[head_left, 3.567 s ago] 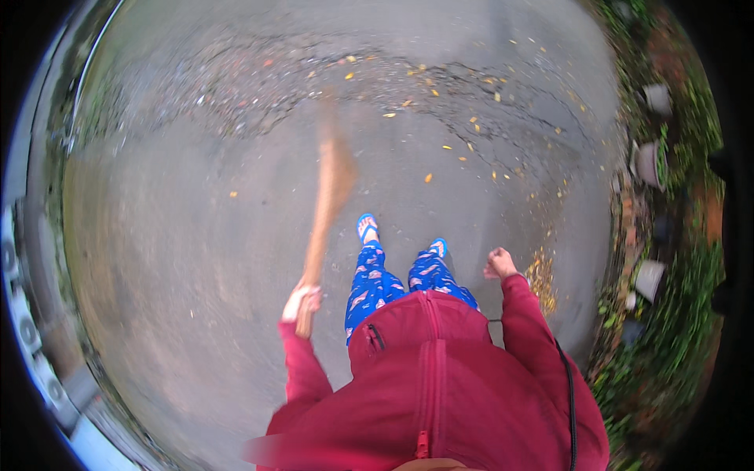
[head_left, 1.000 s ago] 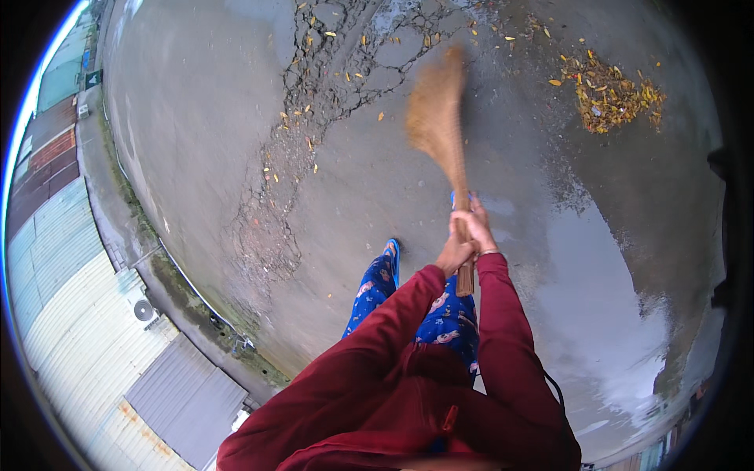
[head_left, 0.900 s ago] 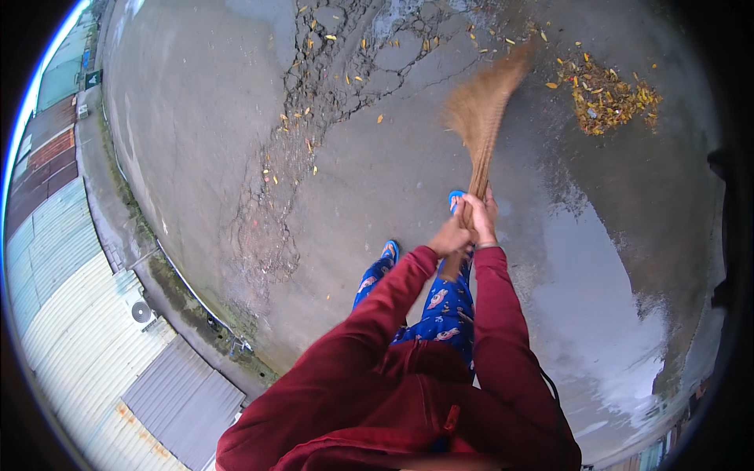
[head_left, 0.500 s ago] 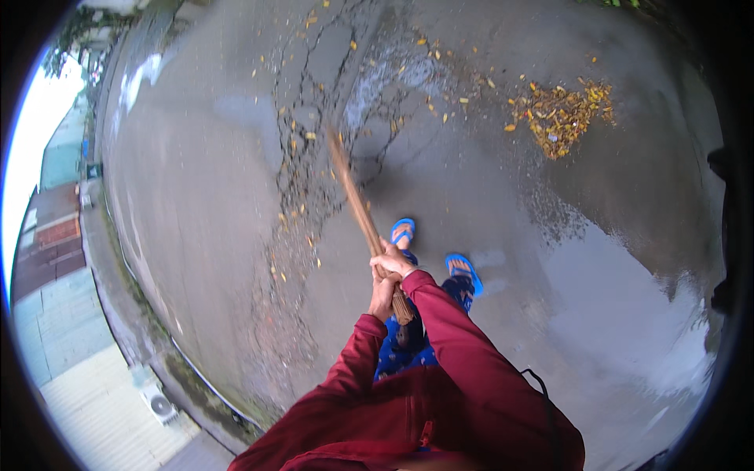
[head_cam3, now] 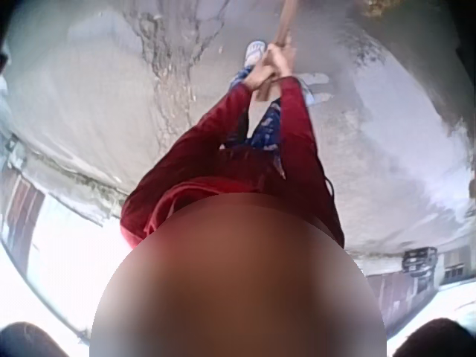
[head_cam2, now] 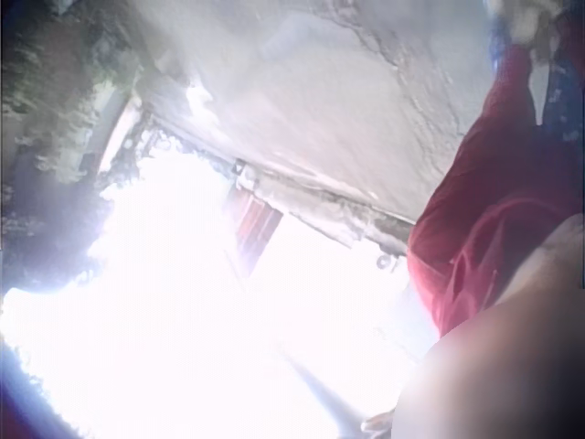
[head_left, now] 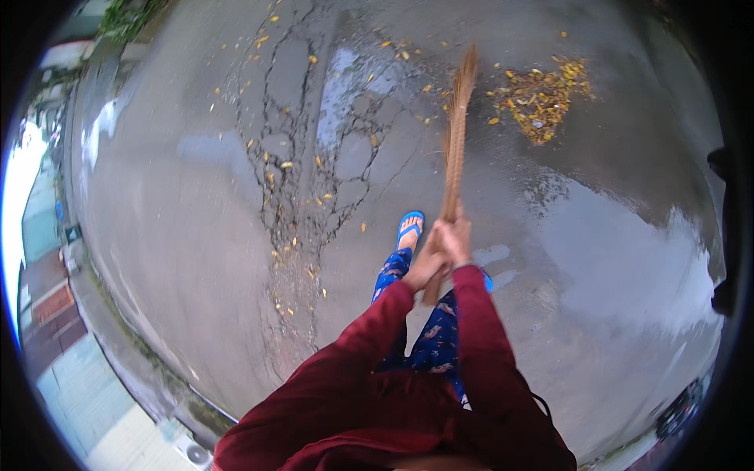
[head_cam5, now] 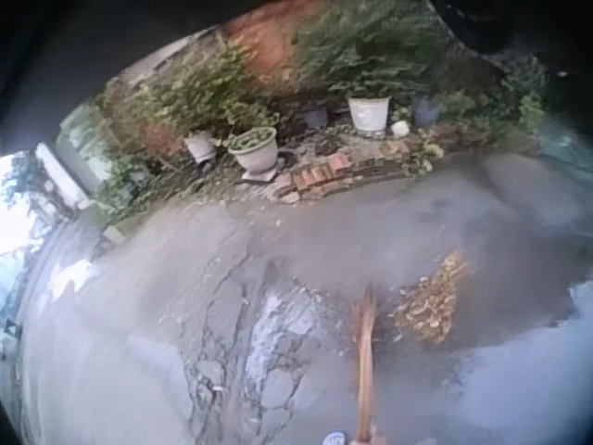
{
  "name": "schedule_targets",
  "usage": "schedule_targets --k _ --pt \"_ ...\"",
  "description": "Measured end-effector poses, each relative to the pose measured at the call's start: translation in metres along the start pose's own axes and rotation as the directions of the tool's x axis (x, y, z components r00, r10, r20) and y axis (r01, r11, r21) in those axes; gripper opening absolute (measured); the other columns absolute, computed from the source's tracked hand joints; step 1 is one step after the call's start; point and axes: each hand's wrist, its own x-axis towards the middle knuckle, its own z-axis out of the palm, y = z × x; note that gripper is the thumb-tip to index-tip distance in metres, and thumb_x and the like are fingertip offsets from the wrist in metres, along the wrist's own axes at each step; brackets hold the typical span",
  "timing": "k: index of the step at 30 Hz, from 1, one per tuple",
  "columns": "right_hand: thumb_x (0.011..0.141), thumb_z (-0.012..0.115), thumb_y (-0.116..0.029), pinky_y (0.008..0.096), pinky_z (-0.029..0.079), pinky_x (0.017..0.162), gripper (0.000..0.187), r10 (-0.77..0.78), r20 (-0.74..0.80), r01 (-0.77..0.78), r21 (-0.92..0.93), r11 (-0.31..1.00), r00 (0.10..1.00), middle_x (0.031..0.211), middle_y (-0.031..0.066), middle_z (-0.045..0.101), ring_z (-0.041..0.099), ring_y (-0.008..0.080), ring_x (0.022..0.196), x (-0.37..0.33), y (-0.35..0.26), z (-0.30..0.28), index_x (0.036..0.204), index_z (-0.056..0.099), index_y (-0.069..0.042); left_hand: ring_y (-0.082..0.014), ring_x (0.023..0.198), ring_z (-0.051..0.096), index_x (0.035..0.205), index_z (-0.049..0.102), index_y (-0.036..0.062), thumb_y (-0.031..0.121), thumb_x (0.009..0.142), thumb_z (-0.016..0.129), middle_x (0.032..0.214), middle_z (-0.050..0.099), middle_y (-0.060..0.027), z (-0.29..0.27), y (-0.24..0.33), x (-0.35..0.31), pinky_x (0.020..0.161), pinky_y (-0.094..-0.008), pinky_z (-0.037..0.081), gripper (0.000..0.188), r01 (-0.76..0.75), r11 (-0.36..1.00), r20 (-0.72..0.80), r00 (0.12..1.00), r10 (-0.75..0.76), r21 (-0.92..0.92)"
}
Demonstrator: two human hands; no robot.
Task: The person sweeps scattered leaves on a wet concrete surface using a traditional broom, gathering them into a pile. They then use a dustpan to collect the leaves and walk toward a nearby building.
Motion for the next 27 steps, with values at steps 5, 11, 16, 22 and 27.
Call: schedule_targets --k 5,11,16,22,27 --pt "0.064 0.064 -0.015 0.0343 0.045 0.088 0.083 0.135 0.160 -0.107 -0.173 0.979 0.978 0.115 0.0280 0.054 0.056 0.0359 0.104 -0.023 0.011 0.043 0.138 0.028 -0.001 -0.0153 0.049 0.051 0.138 0.008 0.0159 -0.004 0.072 0.053 0.079 0.053 -0.0066 0.004 0.012 -0.060 0.043 -0.0279 0.046 0.082 0.130 0.991 -0.291 0.948 -0.126 -0.006" --pt "0.063 0.066 -0.023 0.0362 0.045 0.088 0.087 0.202 0.207 -0.180 -0.123 0.976 0.957 0.110 0.0303 0.056 0.055 0.0398 0.106 0.014 0.013 0.019 0.135 0.027 0.006 -0.0165 0.055 0.054 0.103 0.042 0.0116 0.001 0.076 0.050 0.075 0.055 -0.0067 0.014 0.022 -0.021 0.046 -0.0297 0.048 0.031 0.176 0.976 -0.114 0.975 -0.191 -0.129" --pt "0.067 0.066 -0.020 0.0393 0.047 0.084 0.073 0.269 -0.251 -0.245 0.124 0.962 0.930 0.102 0.0317 0.057 0.056 0.0411 0.101 -0.050 0.006 0.022 0.127 0.034 0.005 -0.0144 0.049 0.051 0.120 0.027 0.0143 0.001 0.074 0.054 0.068 0.051 -0.0061 -0.009 0.031 -0.049 0.041 -0.0284 0.045 0.055 0.406 0.889 0.161 0.883 -0.441 0.209" --pt "0.069 0.067 -0.021 0.0372 0.050 0.073 0.060 0.496 -0.626 -0.267 0.428 0.864 0.602 0.094 0.0205 0.062 0.063 0.0292 0.084 -0.183 0.080 0.007 0.118 0.044 0.004 -0.0151 0.050 0.053 0.135 0.019 0.0113 0.006 0.074 0.056 0.077 0.053 -0.0078 0.032 -0.012 -0.105 0.041 -0.0275 0.044 0.071 0.299 0.636 0.230 0.756 -0.613 0.712" --pt "0.075 0.063 -0.018 0.0382 0.046 0.049 0.024 0.772 -0.394 -0.206 0.811 0.547 0.498 0.069 0.0126 0.061 0.059 0.0217 0.057 -0.203 0.165 -0.041 0.077 0.061 0.006 -0.0174 0.045 0.052 0.106 0.046 0.0007 0.008 0.069 0.058 0.060 0.051 -0.0066 0.069 -0.065 -0.058 0.041 -0.0311 0.043 0.040 0.432 0.410 0.199 0.455 -0.868 0.803"
